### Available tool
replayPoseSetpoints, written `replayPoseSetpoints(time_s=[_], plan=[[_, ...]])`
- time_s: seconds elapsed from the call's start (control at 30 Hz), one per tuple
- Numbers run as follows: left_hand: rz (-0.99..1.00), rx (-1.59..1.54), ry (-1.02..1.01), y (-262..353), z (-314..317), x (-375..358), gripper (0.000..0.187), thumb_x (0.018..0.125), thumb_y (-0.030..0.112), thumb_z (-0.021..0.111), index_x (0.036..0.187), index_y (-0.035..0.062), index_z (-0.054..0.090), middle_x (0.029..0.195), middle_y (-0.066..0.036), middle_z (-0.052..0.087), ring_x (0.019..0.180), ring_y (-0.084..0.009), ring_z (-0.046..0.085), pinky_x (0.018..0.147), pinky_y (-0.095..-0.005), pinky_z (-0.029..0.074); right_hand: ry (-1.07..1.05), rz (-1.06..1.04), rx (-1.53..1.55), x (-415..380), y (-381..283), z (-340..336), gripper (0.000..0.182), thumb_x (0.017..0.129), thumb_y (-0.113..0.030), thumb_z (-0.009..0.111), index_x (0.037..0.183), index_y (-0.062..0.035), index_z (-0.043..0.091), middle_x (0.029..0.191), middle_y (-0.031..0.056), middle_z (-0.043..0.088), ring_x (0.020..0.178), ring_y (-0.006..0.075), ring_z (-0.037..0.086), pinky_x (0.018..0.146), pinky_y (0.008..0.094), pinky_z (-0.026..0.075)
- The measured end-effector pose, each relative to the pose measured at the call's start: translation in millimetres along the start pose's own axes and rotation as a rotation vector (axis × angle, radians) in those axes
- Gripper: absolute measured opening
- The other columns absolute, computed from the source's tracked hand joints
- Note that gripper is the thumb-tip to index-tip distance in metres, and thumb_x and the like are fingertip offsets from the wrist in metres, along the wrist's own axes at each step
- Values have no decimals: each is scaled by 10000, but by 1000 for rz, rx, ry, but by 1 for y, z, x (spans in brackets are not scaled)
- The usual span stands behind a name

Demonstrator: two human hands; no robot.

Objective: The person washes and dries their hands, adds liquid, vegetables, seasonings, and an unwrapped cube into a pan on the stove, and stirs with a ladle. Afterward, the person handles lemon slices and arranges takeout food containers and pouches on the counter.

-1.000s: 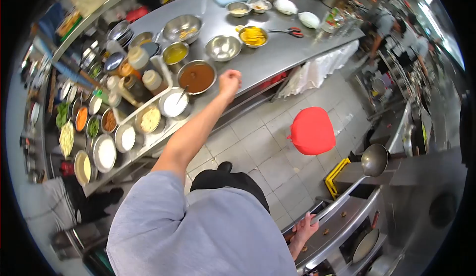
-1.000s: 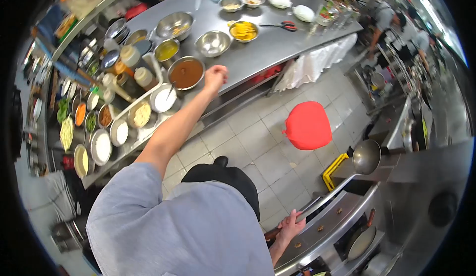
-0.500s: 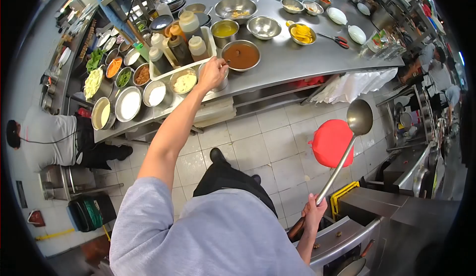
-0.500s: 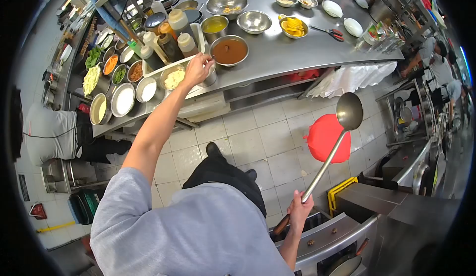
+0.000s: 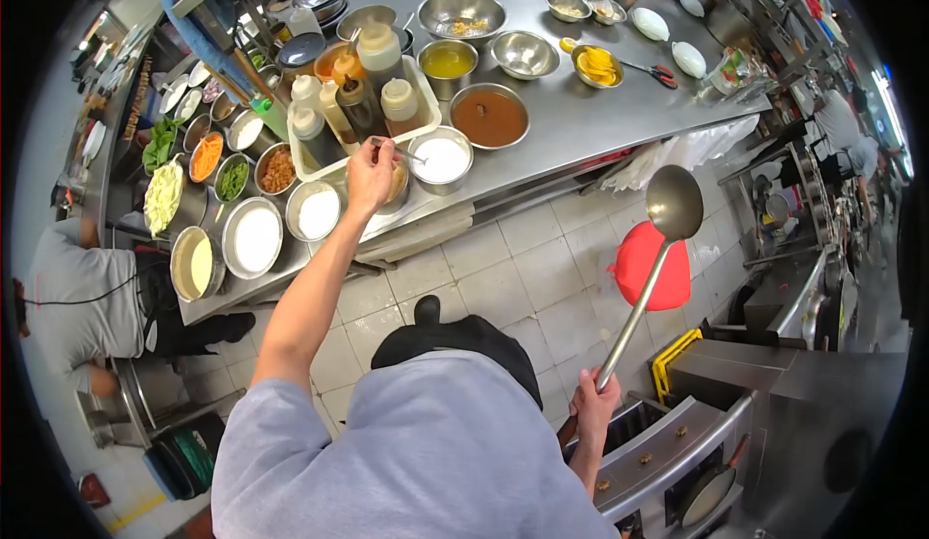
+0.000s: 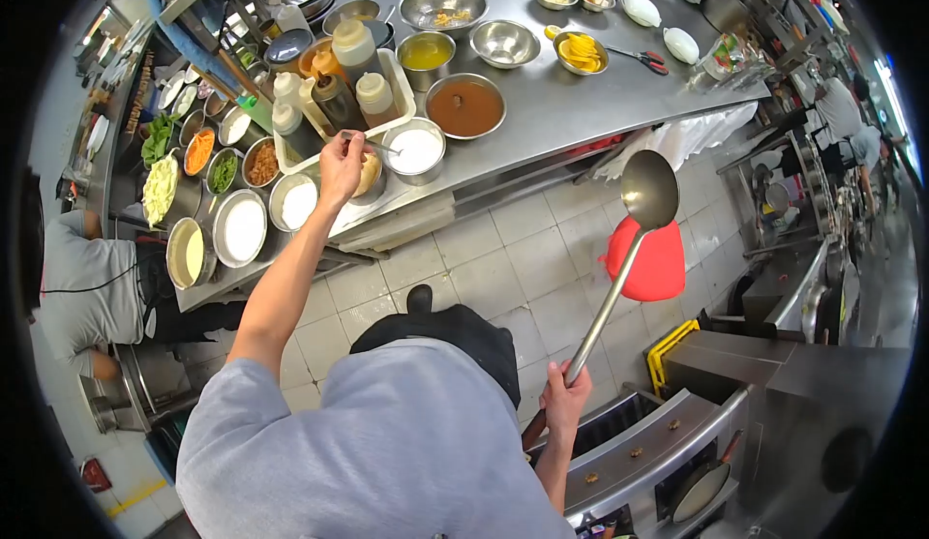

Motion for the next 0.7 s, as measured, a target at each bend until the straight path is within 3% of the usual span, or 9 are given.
replayPoseSetpoints(time_s=[0.07, 0.17, 0.5, 0.7], plan=[[-42, -89, 11, -11, -6, 5, 200, 948, 194, 524, 932, 21, 623, 727, -39, 634, 599, -70, 513, 535, -223, 423, -16, 33, 60, -4, -5, 20, 200, 888, -109, 621, 816, -84, 437, 490, -41, 379, 339, 51, 345, 308, 221, 307], [-256, -390, 46, -18, -17, 11, 167, 953, 152, 512, 938, 18, 611, 739, -45, 638, 582, -69, 511, 533, -217, 431, -36, 29, 42, -11, -14, 44, 196, 903, -131, 609, 823, -83, 436, 504, -36, 381, 343, 51, 344, 311, 222, 311], [-310, -514, 54, -25, -36, 12, 162, 952, 155, 529, 958, 20, 618, 763, -43, 650, 606, -70, 516, 564, -211, 433, -200, 88, -11, -15, -50, 73, 184, 949, -180, 539, 840, -67, 445, 518, -19, 394, 381, 67, 374, 366, 231, 361], [-305, -507, 58, -28, -32, 7, 164, 957, 159, 524, 970, 22, 614, 776, -42, 646, 623, -73, 517, 577, -216, 440, -315, 90, -78, -6, -65, 73, 188, 948, -234, 543, 888, -80, 454, 550, -15, 386, 393, 70, 368, 365, 232, 340]])
Point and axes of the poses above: each hand's wrist, its own x-axis towards the middle knuckle, its own z-axis out of the palm, y = z × x, the point moved 1 cm from there along x, towards the middle knuckle
